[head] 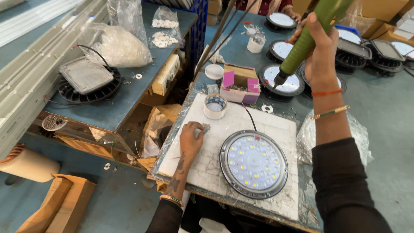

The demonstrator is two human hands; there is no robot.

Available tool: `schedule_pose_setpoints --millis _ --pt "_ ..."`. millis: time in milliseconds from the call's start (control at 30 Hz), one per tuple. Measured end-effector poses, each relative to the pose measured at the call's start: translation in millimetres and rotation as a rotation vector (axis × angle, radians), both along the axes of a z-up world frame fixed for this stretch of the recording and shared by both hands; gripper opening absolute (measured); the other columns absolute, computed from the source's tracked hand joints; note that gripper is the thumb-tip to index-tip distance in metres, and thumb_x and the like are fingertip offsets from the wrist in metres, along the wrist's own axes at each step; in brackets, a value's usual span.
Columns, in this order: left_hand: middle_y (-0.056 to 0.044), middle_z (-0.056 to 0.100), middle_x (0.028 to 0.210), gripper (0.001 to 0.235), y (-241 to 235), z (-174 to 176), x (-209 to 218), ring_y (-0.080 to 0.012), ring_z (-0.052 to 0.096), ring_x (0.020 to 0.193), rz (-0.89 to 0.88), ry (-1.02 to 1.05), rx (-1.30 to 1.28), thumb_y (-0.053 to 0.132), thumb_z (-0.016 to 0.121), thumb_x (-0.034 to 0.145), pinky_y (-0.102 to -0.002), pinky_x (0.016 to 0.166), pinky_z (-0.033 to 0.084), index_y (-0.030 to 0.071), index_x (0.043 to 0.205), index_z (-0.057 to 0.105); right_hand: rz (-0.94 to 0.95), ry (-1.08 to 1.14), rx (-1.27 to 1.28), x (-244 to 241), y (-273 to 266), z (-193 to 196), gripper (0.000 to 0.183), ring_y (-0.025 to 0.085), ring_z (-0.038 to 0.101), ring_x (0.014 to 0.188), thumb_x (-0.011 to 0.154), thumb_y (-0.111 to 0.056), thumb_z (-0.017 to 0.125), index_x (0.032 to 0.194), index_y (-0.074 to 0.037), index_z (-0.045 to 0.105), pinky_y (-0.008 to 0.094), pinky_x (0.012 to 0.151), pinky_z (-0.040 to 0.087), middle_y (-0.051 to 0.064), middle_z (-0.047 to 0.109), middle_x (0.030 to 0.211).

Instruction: The person assembles LED light fixtures by placing a clear cover over the LED array, securing it with a green pneumatic tool, and then placing the completed unit into a blue bin. The person repeats this process for multiple units.

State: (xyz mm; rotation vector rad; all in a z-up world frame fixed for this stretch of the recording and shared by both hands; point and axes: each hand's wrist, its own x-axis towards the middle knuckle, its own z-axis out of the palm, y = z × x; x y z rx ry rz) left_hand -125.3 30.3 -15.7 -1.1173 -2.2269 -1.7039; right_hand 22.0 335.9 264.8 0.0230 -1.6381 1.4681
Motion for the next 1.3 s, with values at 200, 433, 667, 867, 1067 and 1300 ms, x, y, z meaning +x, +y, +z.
schedule_pose_setpoints --millis 200,433,667,867,1067,1300 --pt "-0.011 0.078 0.091 0.012 -2 -17 1 -0.0157 0.074 0.082 -0.061 -0.222 0.239 -0.001 0.072 0.091 -0.026 0.074 0.058 0.001 0.103 0.075 0.182 0.071 -0.092 48 -57 -5 0.061 0.021 0.055 0.077 0.106 -0.06 0.055 0.116 0.0 0.056 0.035 0.075 0.049 0.012 0.055 0.093" --pt "-0.009 0.078 0.097 0.02 -16 -13 51 -0.0148 0.077 0.088 -0.205 -0.622 0.482 -0.006 0.066 0.089 -0.027 0.079 0.064 -0.001 0.107 0.075 0.223 0.116 -0.168 81 -133 -6 0.069 0.021 0.055 0.071 0.105 -0.067 0.046 0.114 0.001 0.056 0.035 0.065 0.049 0.014 0.056 0.088" --pt "-0.01 0.077 0.096 0.038 -26 33 136 -0.0125 0.072 0.083 -0.312 -0.61 0.356 -0.009 0.072 0.086 -0.025 0.074 0.059 -0.001 0.123 0.067 0.324 0.161 -0.292 78 -182 -49 0.057 0.021 0.057 0.077 0.108 -0.053 0.047 0.129 0.0 0.05 0.036 0.07 0.053 0.013 0.055 0.097" --pt "-0.011 0.079 0.094 0.05 -31 62 166 -0.0142 0.077 0.085 -0.375 -0.526 0.252 -0.008 0.074 0.084 -0.027 0.075 0.063 0.001 0.131 0.059 0.35 0.175 -0.323 83 -194 -70 0.059 0.02 0.055 0.074 0.105 -0.054 0.049 0.128 0.0 0.051 0.034 0.069 0.048 0.016 0.055 0.092" --pt "-0.015 0.077 0.101 0.053 -29 63 175 -0.0192 0.078 0.093 -0.465 -0.662 0.383 -0.011 0.068 0.086 -0.032 0.085 0.066 0.0 0.134 0.047 0.332 0.166 -0.3 91 -196 -74 0.06 0.02 0.053 0.071 0.105 -0.055 0.048 0.127 0.001 0.051 0.034 0.067 0.048 0.016 0.055 0.091" --pt "-0.015 0.077 0.1 0.052 -27 56 178 -0.0185 0.078 0.093 -0.445 -0.627 0.301 -0.01 0.07 0.087 -0.031 0.084 0.064 0.001 0.133 0.048 0.341 0.153 -0.318 94 -194 -79 0.061 0.019 0.054 0.071 0.105 -0.055 0.046 0.127 0.001 0.051 0.033 0.067 0.048 0.014 0.055 0.091"
